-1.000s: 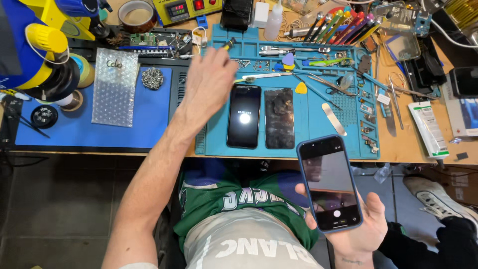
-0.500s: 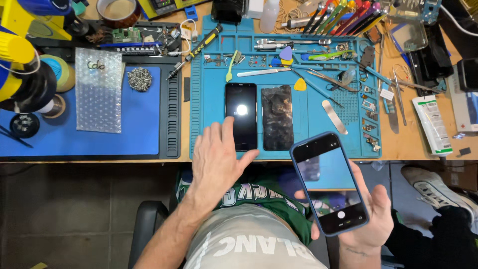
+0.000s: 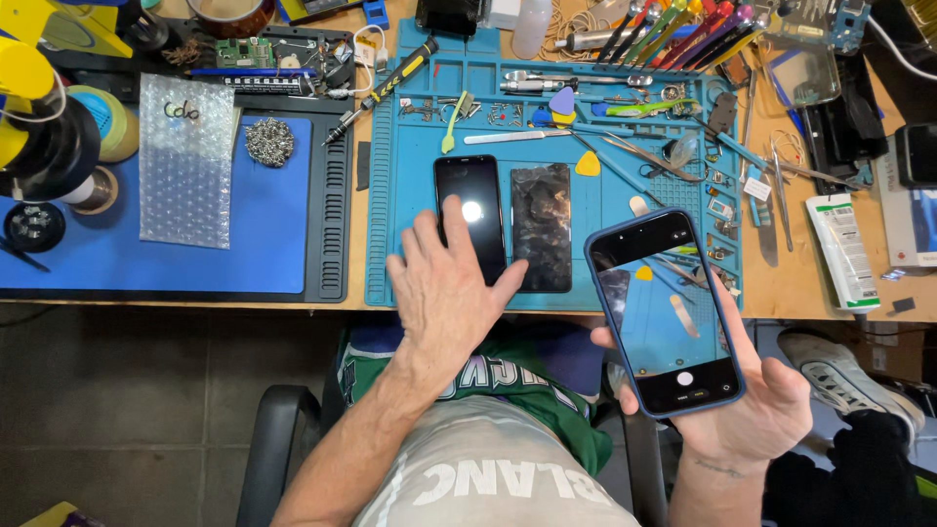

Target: The person applies adhesive to a smartphone frame, attaches a screen, and presses the edges to secure it. They then peel off a protective film, test the screen, and secure the device with rubber bands.

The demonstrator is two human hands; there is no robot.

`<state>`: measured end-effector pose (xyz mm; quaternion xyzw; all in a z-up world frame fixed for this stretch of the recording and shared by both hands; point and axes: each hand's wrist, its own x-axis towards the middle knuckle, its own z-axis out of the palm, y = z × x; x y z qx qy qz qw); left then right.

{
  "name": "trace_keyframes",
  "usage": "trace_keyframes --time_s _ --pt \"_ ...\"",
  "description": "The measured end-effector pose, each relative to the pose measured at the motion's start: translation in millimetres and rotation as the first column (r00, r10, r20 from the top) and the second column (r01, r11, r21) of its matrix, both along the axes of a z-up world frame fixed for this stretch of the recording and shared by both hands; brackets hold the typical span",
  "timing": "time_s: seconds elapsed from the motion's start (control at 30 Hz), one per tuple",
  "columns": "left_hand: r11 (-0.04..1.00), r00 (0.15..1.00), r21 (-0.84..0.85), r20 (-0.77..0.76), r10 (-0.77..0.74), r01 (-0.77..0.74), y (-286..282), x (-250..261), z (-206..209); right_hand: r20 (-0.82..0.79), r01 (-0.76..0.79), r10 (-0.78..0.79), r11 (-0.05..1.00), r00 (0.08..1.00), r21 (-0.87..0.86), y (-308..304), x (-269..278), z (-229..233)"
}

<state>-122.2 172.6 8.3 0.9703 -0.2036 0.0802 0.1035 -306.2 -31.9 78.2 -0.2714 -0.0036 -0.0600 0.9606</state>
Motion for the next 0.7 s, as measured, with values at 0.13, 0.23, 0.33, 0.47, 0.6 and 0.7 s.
trace_keyframes --time_s 0.13,0.23,0.33,0.47,0.6,0.7 --pt "0.999 0.999 0.039 0.039 0.032 -0.034 -13 11 -9 -0.018 0.018 -0.018 1.000 1.000 0.014 4 2 2" --pt "0.999 0.999 -0.040 -0.029 0.013 -0.014 -8 9 -11 -0.008 0.025 -0.025 0.999 1.000 0.034 4 -2 0" --pt "0.998 0.999 -0.057 -0.004 0.034 -0.034 -8 8 -11 -0.065 0.109 -0.106 0.993 0.992 0.050 4 -3 -4" --pt "0.998 0.998 -0.030 0.034 0.058 -0.057 -11 7 -17 -0.159 0.197 -0.192 0.980 0.968 0.019 1 -10 -16" --pt "0.998 0.997 -0.013 0.042 0.059 -0.059 -11 7 -15 -0.212 0.252 -0.238 0.967 0.948 0.041 -1 -17 -26" --pt "0.998 0.999 -0.045 0.023 0.041 -0.040 -5 8 -13 -0.101 0.117 -0.115 0.993 0.988 0.012 -2 -13 -30"
